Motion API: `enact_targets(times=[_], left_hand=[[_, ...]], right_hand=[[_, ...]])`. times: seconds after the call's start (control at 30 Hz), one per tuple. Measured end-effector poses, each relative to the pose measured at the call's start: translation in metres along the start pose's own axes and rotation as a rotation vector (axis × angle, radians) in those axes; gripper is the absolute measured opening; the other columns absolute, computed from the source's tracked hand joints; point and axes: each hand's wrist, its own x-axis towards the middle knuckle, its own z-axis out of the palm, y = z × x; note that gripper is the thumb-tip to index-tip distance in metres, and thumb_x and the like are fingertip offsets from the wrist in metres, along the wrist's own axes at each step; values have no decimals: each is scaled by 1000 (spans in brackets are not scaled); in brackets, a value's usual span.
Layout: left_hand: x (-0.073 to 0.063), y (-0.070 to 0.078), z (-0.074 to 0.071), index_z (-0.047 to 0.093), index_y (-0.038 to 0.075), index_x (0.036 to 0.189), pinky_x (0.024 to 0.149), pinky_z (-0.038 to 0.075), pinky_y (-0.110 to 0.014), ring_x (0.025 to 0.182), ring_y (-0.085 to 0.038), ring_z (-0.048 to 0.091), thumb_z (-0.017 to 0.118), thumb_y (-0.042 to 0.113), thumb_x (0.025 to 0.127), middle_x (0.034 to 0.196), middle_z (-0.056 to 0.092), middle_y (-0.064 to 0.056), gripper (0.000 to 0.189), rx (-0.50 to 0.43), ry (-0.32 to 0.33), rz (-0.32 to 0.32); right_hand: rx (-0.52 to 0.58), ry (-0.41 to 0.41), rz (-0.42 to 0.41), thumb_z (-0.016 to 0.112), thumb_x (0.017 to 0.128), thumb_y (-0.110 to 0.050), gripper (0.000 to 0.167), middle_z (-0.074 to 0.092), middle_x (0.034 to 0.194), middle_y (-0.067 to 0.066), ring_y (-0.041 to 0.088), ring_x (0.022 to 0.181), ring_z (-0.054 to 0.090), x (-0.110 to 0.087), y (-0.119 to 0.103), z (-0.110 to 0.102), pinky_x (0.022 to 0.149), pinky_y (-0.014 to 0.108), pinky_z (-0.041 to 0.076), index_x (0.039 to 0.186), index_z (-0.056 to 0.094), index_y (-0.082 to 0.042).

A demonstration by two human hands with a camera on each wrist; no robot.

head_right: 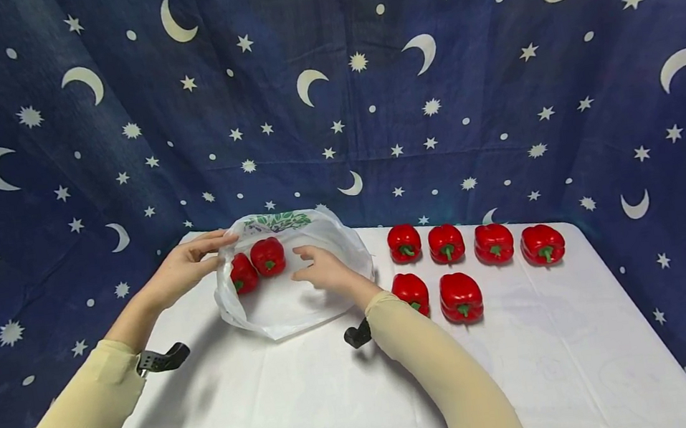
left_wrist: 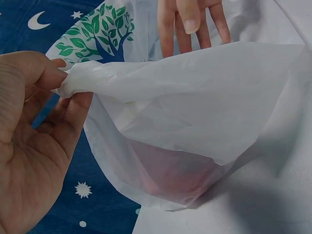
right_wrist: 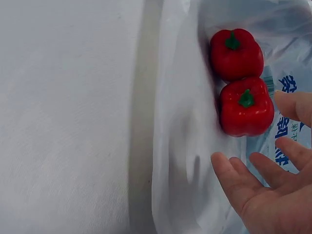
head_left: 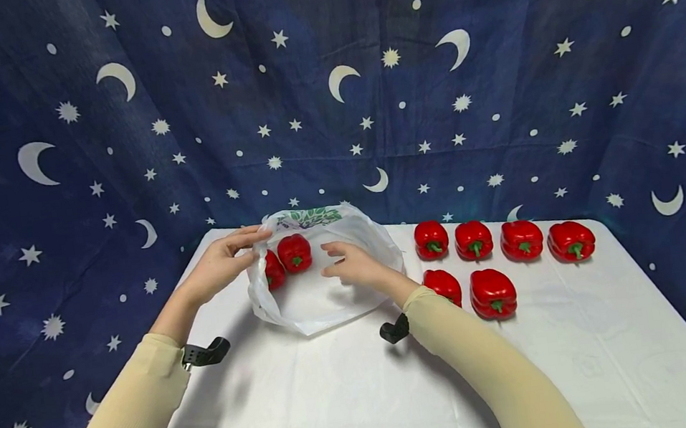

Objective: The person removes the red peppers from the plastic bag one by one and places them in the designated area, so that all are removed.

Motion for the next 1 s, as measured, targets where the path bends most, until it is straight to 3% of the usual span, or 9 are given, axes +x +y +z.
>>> enact_targets(times=[0.23, 0.67, 1.0], left_hand=[[0, 0, 0, 62, 9, 143, 114, 34, -52, 149, -28, 32, 59, 7, 101, 158, 42, -10, 42, -9, -5, 4], [0, 1, 1, 62, 9, 143, 114, 35, -53, 149, -29, 31, 59, 6, 101, 158, 43, -10, 42, -6, 2, 5], [-3, 0, 0, 62, 9, 142, 116, 32, -55, 149, -31, 30, 58, 7, 101, 158, 42, -12, 42, -17, 7, -1]], right_hand=[[147, 40, 60, 73, 94, -15, 68, 44, 152, 25, 33, 122, 61, 14, 0, 5, 92, 46, 56, 154, 43, -1], [403, 146, 140, 75, 93, -18, 67, 51, 146, 21, 38, 132, 53, 36, -4, 21, 95, 49, 54, 152, 46, -3], [456, 228, 161, 75, 92, -16, 68, 44, 149, 22, 36, 130, 53, 51, -11, 38, 96, 53, 53, 152, 46, -4]])
